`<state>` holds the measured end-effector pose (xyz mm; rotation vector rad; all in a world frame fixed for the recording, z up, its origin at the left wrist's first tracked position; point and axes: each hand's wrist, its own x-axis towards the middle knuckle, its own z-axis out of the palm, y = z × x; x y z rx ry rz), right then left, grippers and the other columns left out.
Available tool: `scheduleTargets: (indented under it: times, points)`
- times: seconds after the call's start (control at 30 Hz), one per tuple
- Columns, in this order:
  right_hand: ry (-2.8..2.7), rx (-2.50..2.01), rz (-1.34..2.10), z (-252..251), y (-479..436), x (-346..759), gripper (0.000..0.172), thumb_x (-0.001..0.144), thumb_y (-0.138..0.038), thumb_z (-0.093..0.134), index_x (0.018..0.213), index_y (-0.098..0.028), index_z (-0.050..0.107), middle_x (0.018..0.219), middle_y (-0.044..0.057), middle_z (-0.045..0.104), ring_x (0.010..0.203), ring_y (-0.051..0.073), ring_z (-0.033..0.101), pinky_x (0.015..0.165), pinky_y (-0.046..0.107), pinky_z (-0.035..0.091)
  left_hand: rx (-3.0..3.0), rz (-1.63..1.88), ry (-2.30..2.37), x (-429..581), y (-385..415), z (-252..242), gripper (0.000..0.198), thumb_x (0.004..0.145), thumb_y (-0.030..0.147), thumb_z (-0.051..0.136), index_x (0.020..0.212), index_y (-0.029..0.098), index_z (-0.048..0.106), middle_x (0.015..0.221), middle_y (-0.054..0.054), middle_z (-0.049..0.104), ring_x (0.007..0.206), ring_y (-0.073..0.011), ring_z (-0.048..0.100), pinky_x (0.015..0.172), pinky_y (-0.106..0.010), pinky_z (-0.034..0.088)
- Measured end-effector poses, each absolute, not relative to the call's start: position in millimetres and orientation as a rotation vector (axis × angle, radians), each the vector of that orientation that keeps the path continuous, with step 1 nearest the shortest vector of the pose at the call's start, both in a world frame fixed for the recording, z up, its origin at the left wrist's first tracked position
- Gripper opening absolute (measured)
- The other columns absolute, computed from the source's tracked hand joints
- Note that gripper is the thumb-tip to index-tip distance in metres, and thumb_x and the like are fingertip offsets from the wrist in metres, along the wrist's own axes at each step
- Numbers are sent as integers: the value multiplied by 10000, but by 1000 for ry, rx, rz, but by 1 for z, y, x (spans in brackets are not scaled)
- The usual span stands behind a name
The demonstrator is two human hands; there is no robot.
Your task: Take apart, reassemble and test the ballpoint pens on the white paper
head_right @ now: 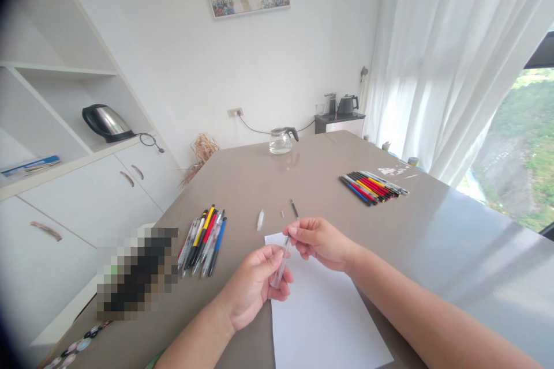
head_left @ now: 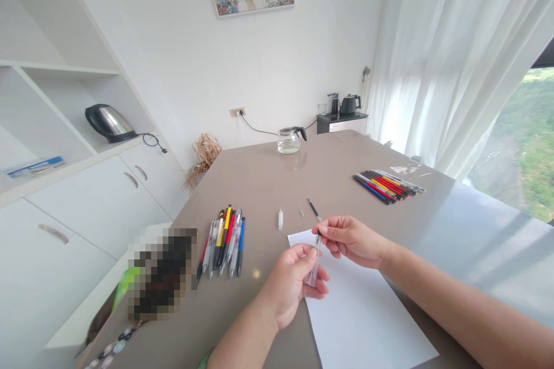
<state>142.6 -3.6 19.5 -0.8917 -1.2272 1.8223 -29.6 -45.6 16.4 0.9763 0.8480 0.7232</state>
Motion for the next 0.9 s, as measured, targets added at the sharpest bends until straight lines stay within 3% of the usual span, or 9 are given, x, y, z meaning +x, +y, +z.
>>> scheduleTargets:
  times: [0.2, 0.3, 0.6, 0.77, 0.9]
  points:
    - [-1214, -898, 1776, 18, -2, 143, 261, 673, -378, 613, 751, -133, 570, 580, -21, 468, 482, 59, 392, 445, 211, 309, 943, 707, 810, -28, -46, 13, 287, 779, 414, 453, 885, 148, 472, 727, -52, 546, 584, -123, 535, 601, -284, 402]
    - [-1196, -907, 1738, 18, -1, 143, 280, 671, -401, 607, 749, -136, 562, 582, -20, 468, 476, 59, 389, 446, 214, 314, 905, 730, 789, -27, -46, 11, 222, 777, 363, 474, 856, 156, 464, 728, -29, 518, 572, -93, 500, 619, -265, 381]
    - [-1211, -941, 1680, 19, 1, 146, 269, 676, -405, 596, 745, -146, 572, 595, -15, 478, 481, 61, 405, 473, 222, 336, 867, 806, 808, -26, -44, 10, 263, 782, 384, 448, 930, 170, 482, 674, 6, 441, 512, -63, 376, 514, -212, 274]
    - [-1360, -1127, 1434, 20, 21, 167, 266, 705, -379, 566, 792, -128, 592, 628, 11, 502, 537, 80, 456, 534, 222, 395, 846, 784, 817, -28, -43, 9, 274, 791, 380, 432, 938, 154, 477, 655, 11, 423, 486, -55, 345, 480, -209, 229]
    - [-1632, -1537, 1155, 17, 54, 183, 246, 744, -327, 502, 859, -131, 594, 702, 45, 563, 538, 88, 489, 544, 219, 425, 831, 772, 822, -29, -43, 7, 260, 789, 371, 436, 900, 141, 485, 662, 4, 431, 490, -50, 342, 469, -203, 205]
